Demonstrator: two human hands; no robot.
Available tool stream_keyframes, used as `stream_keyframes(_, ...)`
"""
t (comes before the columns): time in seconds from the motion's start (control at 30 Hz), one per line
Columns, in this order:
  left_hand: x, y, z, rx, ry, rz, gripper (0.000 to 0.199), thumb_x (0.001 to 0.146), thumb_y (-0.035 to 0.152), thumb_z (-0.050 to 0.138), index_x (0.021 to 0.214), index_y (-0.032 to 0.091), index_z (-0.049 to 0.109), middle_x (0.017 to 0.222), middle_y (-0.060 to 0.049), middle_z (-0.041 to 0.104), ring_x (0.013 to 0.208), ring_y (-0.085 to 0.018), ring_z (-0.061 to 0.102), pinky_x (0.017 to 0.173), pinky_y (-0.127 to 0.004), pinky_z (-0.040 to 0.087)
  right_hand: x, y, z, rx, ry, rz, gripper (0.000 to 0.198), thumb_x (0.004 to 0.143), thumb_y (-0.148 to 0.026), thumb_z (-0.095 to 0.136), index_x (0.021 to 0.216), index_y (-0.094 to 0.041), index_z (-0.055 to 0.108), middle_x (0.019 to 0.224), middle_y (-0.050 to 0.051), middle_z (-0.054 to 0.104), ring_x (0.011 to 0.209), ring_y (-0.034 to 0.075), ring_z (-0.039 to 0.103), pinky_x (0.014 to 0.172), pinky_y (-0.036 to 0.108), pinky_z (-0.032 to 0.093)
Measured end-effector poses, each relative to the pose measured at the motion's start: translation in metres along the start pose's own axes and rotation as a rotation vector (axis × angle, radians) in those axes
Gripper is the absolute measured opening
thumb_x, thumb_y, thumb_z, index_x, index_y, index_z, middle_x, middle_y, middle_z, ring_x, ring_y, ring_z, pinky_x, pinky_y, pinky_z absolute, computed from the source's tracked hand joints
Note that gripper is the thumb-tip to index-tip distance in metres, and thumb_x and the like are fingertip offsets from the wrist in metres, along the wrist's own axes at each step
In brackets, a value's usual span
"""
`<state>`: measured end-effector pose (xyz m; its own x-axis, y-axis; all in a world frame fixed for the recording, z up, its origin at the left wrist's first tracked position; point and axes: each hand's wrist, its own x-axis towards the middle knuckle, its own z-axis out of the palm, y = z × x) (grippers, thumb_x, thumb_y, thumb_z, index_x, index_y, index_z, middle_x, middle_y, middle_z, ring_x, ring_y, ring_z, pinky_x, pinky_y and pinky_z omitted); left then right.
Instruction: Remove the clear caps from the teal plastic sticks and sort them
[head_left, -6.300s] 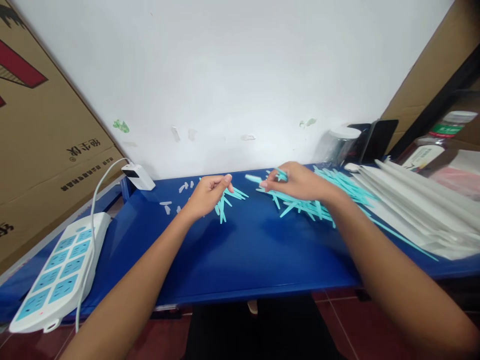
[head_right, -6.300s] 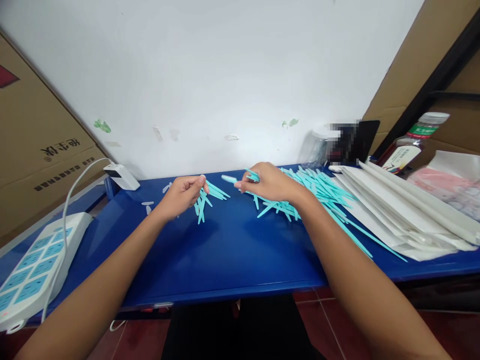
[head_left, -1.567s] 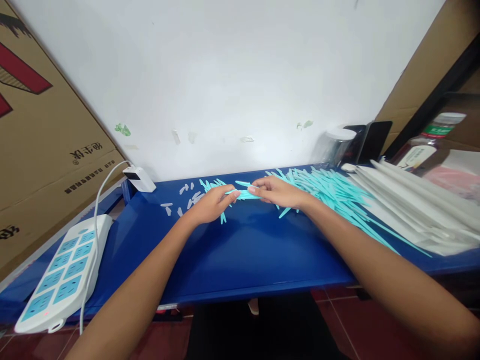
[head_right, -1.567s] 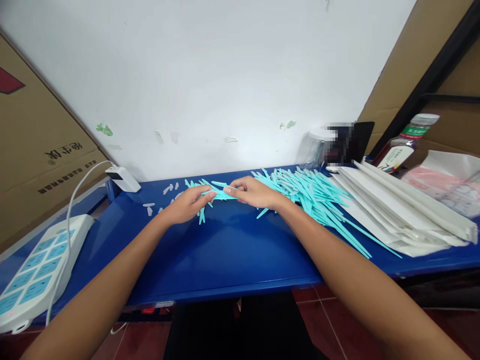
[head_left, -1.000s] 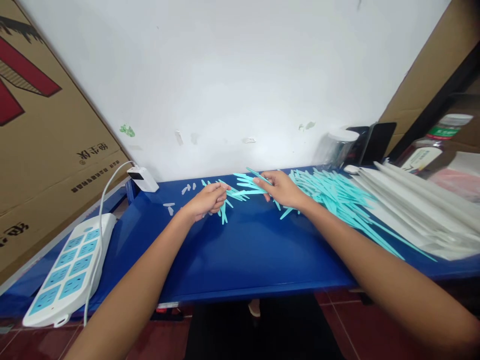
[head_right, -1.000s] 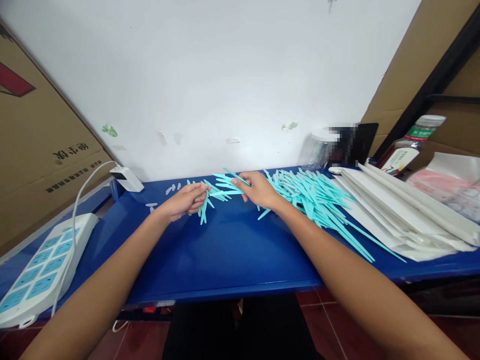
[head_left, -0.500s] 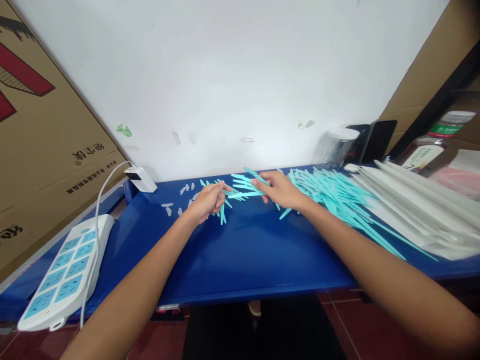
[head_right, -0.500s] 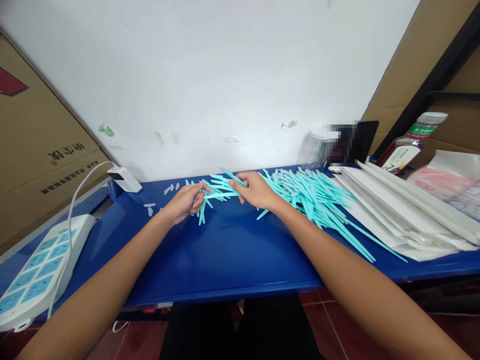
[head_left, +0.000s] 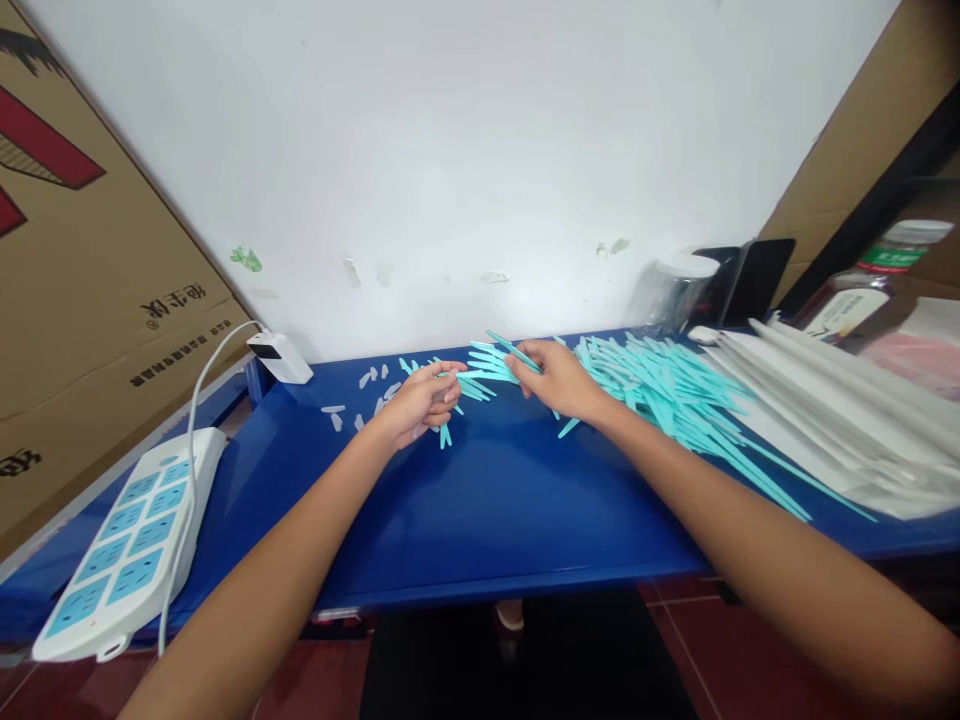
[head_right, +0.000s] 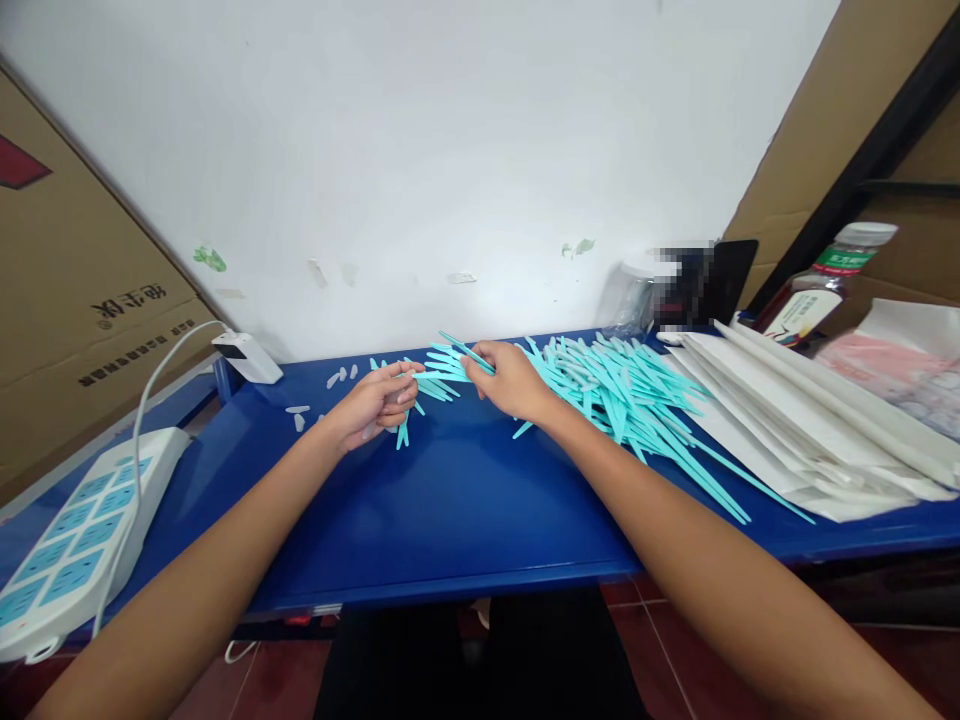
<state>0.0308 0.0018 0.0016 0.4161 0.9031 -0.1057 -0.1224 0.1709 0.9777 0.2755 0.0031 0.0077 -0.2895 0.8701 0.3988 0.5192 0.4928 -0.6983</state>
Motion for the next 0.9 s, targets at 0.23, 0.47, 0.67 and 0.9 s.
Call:
stream_keyframes(0.23, 0.000, -0.002, 0.000, 0.070, 0.027, 0.029, 0.030, 0.097, 0.045, 0.065, 0.109, 0.018, 0.055, 0.062, 0.006, 0.048, 0.041, -0.004, 0.019, 0.037, -0.015, 0.015, 0.000, -0.001, -0.003, -0.018, -0.003, -0.024, 0.036, 0.100, -0.041, 0.052, 0.070, -0.021, 0.051, 0.056, -0.002, 0.064, 0.051, 0.013, 0.050, 0.056, 0.027, 0.037)
stream_keyframes(0.47, 0.001, -0.005, 0.003, 0.094, 0.037, 0.034, 0.026, 0.097, 0.043, 0.063, 0.105, 0.021, 0.053, 0.058, 0.006, 0.047, 0.040, -0.005, 0.020, 0.038, -0.015, 0.013, -0.003, -0.003, -0.002, -0.010, -0.036, -0.030, 0.037, 0.099, -0.044, 0.052, 0.070, -0.021, 0.051, 0.057, -0.002, 0.063, 0.052, 0.013, 0.050, 0.059, 0.028, 0.037)
stream_keyframes(0.67, 0.001, -0.005, 0.004, 0.117, 0.056, 0.053, 0.027, 0.097, 0.045, 0.064, 0.105, 0.022, 0.053, 0.058, 0.007, 0.047, 0.041, -0.005, 0.023, 0.039, -0.016, 0.016, -0.002, -0.003, -0.004, -0.052, -0.027, -0.044, 0.037, 0.099, -0.044, 0.052, 0.070, -0.021, 0.052, 0.057, -0.002, 0.062, 0.054, 0.013, 0.048, 0.059, 0.028, 0.035)
stream_keyframes(0.9, -0.002, -0.007, 0.011, 0.186, 0.018, 0.049, 0.032, 0.098, 0.052, 0.062, 0.098, 0.024, 0.047, 0.059, 0.007, 0.047, 0.042, -0.006, 0.024, 0.039, -0.017, 0.017, -0.003, -0.005, 0.001, -0.023, -0.056, -0.075, 0.038, 0.099, -0.046, 0.052, 0.072, -0.021, 0.053, 0.057, -0.002, 0.061, 0.055, 0.014, 0.050, 0.062, 0.029, 0.036)
